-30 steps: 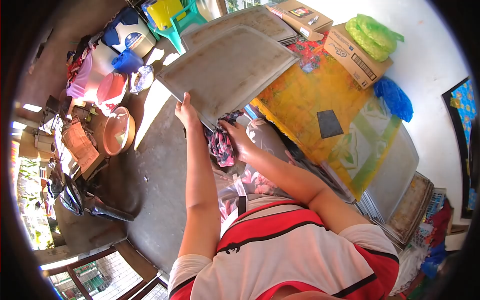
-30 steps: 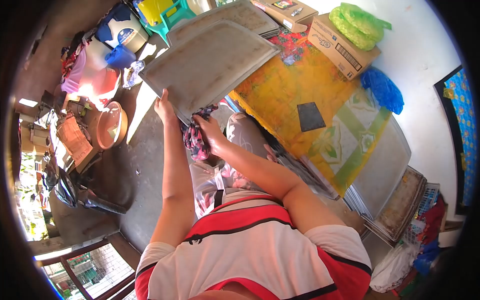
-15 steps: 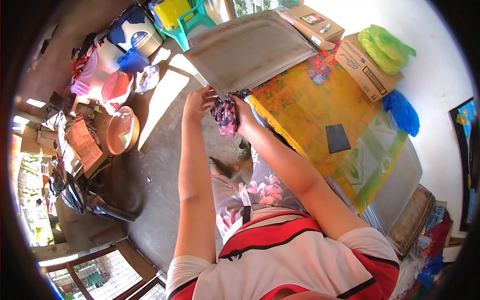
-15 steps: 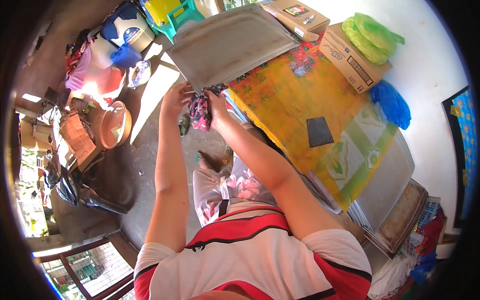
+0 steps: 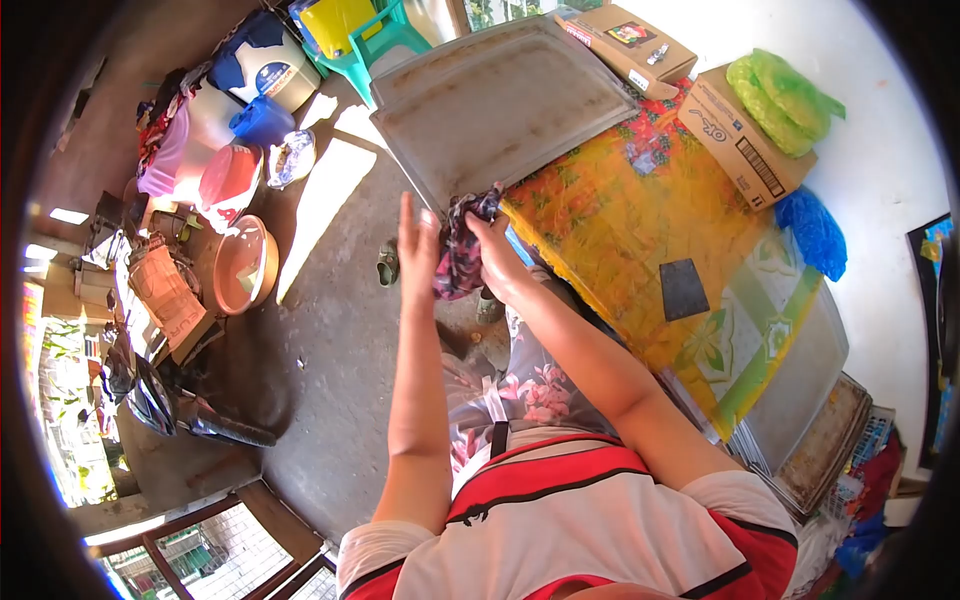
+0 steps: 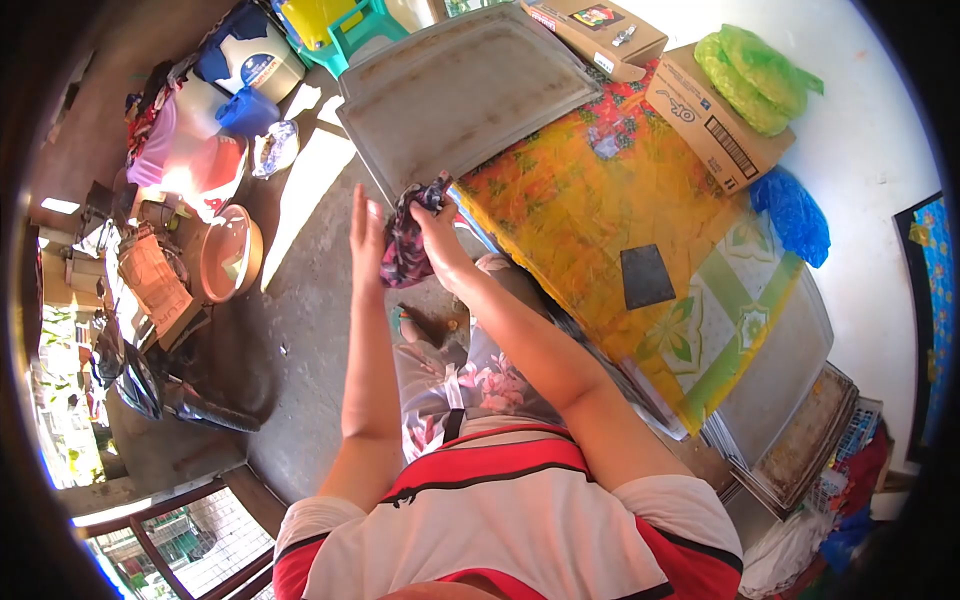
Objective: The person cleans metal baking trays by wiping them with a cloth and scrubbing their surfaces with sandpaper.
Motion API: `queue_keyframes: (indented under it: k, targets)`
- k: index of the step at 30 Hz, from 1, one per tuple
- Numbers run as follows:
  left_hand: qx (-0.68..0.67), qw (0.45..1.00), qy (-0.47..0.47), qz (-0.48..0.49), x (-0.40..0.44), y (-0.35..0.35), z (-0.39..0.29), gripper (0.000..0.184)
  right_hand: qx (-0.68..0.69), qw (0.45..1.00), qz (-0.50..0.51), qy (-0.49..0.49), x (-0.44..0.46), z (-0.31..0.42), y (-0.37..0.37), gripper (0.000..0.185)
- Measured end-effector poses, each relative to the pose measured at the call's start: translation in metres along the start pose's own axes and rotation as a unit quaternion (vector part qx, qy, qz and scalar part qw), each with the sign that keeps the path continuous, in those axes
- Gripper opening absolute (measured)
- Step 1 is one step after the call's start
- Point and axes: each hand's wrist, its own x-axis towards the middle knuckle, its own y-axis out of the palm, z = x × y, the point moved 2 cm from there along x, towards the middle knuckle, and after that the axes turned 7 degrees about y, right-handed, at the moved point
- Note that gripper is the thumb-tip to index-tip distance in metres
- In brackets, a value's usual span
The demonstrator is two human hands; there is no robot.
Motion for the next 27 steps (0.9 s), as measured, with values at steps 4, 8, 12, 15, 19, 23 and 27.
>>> queue_keyframes:
  k: [4,8,12,15,19,23,27]
  targets:
    - [0.198,0.976,0.084,0.019,-0.024,0.016,-0.003,0.055,-0.05,0.985,0.101,0.128,-0.009,0.029,-0.001,0.028]
    - [0.361,0.914,0.171,-0.076,-0.013,-0.002,-0.013,0.056,-0.578,0.799,0.028,-0.164,0.006,0.074,-0.022,0.05]
    - [0.524,0.818,0.219,0.089,-0.001,0.016,0.001,0.059,-0.796,0.513,-0.087,-0.309,0.028,0.084,-0.039,0.074]
    - [0.657,0.717,0.153,0.178,0.016,0.035,0.013,0.054,-0.807,0.529,-0.089,-0.248,0.067,0.077,-0.067,0.079]
    - [0.676,0.697,0.168,0.171,0.059,0.034,0.034,0.053,-0.808,0.505,-0.073,-0.295,0.085,0.077,-0.083,0.059]
    - [0.672,0.688,0.214,0.172,0.101,0.045,0.059,0.054,-0.792,0.543,-0.045,-0.274,0.087,0.082,-0.086,0.052]
    - [0.675,0.686,0.22,0.159,0.128,0.07,0.063,0.052,-0.783,0.538,-0.082,-0.302,0.087,0.095,-0.09,0.056]
